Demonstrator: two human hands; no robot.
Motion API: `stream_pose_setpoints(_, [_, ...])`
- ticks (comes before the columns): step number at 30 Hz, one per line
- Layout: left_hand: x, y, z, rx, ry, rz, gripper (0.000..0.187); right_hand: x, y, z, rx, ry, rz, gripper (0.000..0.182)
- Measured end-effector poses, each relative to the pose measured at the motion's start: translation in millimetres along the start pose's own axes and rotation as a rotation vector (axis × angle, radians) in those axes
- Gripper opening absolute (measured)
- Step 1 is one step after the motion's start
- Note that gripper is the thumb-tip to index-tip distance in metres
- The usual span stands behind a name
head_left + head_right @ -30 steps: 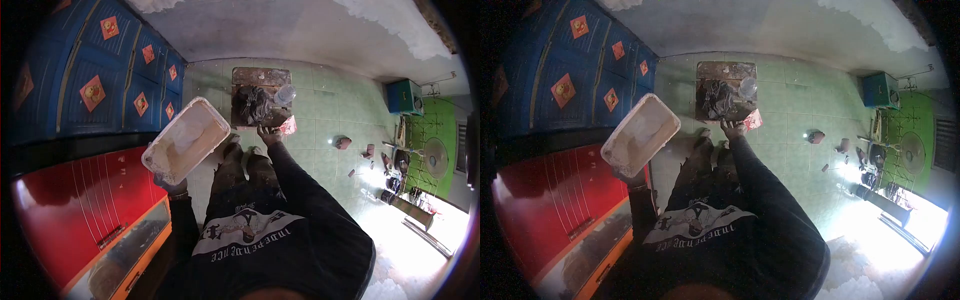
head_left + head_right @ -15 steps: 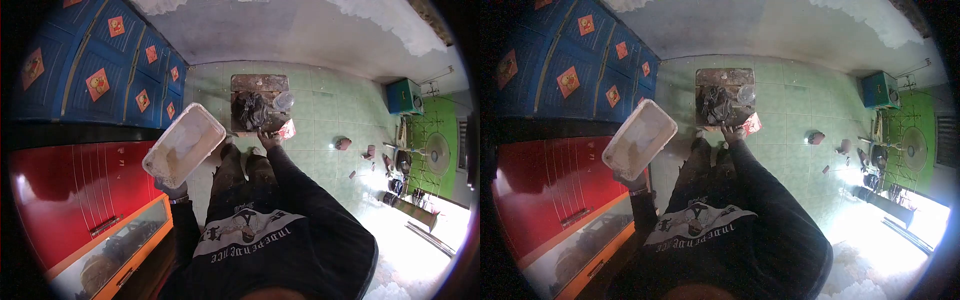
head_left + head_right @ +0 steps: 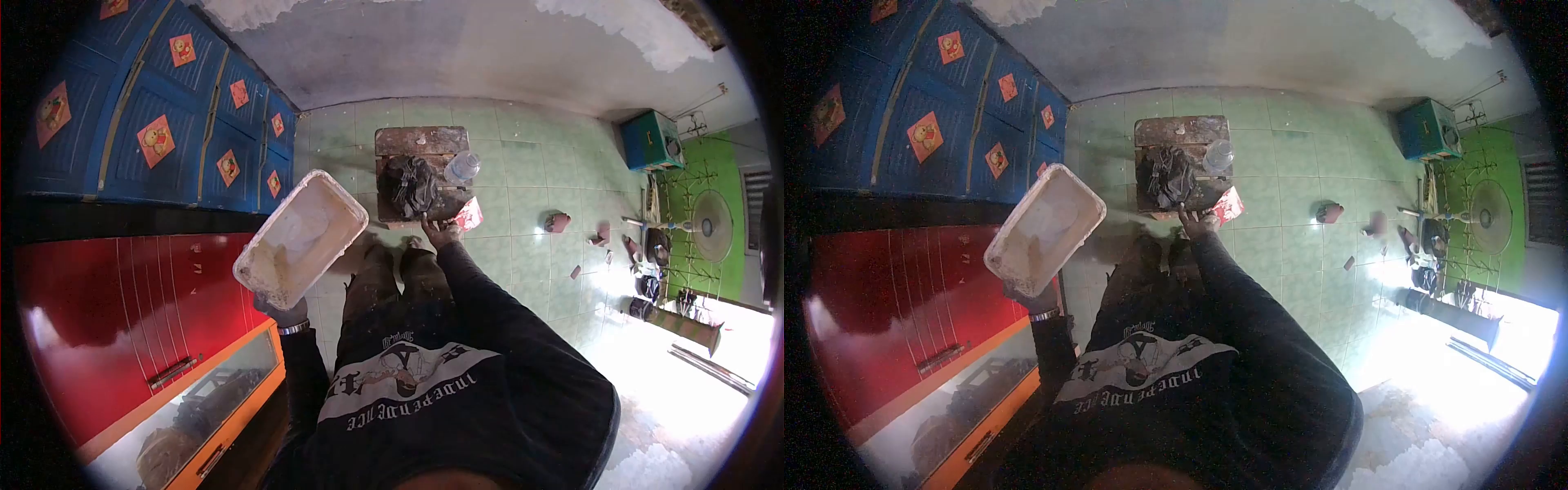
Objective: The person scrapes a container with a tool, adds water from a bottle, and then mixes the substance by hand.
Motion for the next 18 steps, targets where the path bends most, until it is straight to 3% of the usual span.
stream_pose_setpoints(4, [-10.7, 7.9, 12.6, -0.074, 0.051, -0.120, 0.078, 1.9, -4.3, -10.0, 0.018, 0.032, 0.006, 0.029])
stream_pose_setpoints(6, [-5.5, 1.3, 18.1, -0.047, 0.059, 0.070, 0.078, 1.0, -6.1, -10.0, -0.009, 0.028, 0.014, 0.030])
stream_pose_setpoints(9, [-7.8, 1.2, 19.4, -0.078, 0.054, 0.069, 0.078, -19.4, 2.0, -15.3, -0.045, -0.040, 0.013, 0.030])
stream_pose_setpoints(11, [-2.2, -3.7, 14.3, -0.135, 0.049, 0.049, 0.076, -30.3, 4.1, -2.3, -0.032, 0.014, 0.004, 0.046])
stream_pose_setpoints(14, [4.2, -9.7, 22.6, -0.140, 0.062, 0.060, 0.074, -44.8, -1.8, 10.1, 0.022, 0.118, 0.109, 0.033])
stream_pose_setpoints(18, [-5.1, -13.5, 37.8, -0.088, 0.074, 0.149, 0.073, -43.1, 1.9, -16.0, -0.046, 0.155, 0.053, 0.034])
Point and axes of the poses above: each hand's wrist, its own z-axis towards the middle knuckle, its own x-axis out of the palm, y = z × x, the point moved 10 cm from there along z, towards the middle knuckle, and after that the axes turned 14 degrees about -z, right-handed, at the moved point
